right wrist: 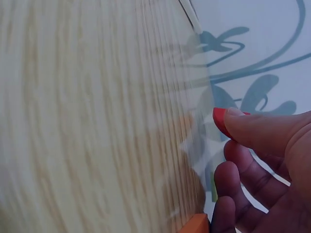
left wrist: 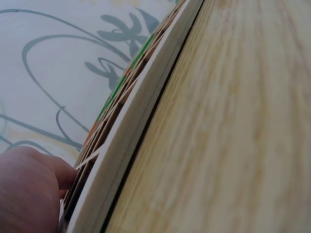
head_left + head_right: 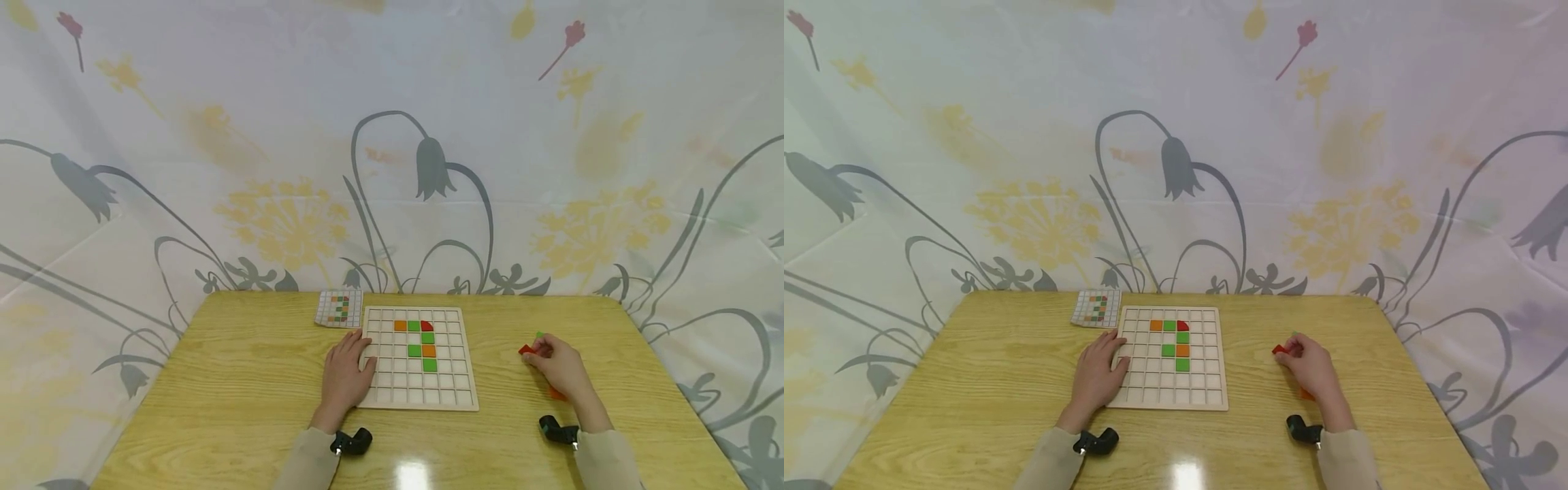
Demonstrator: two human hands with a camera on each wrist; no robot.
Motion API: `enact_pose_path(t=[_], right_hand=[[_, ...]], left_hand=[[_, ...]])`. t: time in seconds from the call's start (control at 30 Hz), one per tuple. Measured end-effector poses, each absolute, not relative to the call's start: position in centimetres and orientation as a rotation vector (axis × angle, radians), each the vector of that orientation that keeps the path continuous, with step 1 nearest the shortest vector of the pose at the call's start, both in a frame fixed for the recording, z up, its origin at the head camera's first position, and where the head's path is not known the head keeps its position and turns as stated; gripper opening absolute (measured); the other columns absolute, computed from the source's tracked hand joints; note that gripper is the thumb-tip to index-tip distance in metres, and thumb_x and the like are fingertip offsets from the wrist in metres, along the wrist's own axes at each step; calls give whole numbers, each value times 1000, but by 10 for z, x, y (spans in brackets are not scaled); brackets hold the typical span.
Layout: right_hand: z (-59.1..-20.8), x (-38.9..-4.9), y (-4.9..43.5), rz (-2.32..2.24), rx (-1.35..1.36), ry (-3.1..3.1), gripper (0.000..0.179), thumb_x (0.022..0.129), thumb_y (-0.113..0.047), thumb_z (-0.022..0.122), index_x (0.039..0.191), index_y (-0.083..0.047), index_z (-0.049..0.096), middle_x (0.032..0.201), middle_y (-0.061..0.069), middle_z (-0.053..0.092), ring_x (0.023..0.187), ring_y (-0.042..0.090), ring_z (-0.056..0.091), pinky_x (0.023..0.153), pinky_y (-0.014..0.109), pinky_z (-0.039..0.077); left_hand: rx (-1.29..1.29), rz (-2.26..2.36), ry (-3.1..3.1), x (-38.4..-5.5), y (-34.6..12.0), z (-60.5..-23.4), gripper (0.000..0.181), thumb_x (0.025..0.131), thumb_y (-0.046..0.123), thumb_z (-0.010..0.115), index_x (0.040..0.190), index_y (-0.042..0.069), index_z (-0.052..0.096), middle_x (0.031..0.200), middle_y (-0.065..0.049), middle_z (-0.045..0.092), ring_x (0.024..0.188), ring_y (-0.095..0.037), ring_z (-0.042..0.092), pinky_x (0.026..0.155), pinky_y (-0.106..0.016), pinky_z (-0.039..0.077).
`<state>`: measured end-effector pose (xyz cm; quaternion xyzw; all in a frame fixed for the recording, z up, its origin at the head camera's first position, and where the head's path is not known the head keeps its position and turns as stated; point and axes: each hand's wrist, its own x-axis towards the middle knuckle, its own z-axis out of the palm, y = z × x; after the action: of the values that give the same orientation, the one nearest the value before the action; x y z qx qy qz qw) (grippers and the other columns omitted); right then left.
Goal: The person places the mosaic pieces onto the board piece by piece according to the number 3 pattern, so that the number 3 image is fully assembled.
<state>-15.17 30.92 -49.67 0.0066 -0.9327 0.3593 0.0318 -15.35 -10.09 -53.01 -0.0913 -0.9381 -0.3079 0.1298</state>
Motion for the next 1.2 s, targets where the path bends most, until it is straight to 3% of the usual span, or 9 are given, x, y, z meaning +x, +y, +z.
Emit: enact_pose_path(t=[0.47, 1.2], right_hand=[[-490, -145, 269, 1236, 128, -2851, 11, 91, -9, 72, 95, -3, 63, 80, 2, 62, 72, 16, 55, 62, 27, 46], [-493, -143, 197, 1414, 294, -2859, 10, 88, -5, 74, 90, -9, 65, 79, -2, 60, 73, 15, 55, 66, 26, 49]], left_hand=[[-268, -894, -2729, -153, -102, -529, 35, 96, 22, 63, 128, 8, 65, 147, -13, 51, 140, -34, 39, 112, -58, 28], [-268, -913, -2721, -153, -102, -529, 35, 96, 22, 63, 128, 7, 65, 147, -13, 50, 140, -34, 39, 111, -59, 28]])
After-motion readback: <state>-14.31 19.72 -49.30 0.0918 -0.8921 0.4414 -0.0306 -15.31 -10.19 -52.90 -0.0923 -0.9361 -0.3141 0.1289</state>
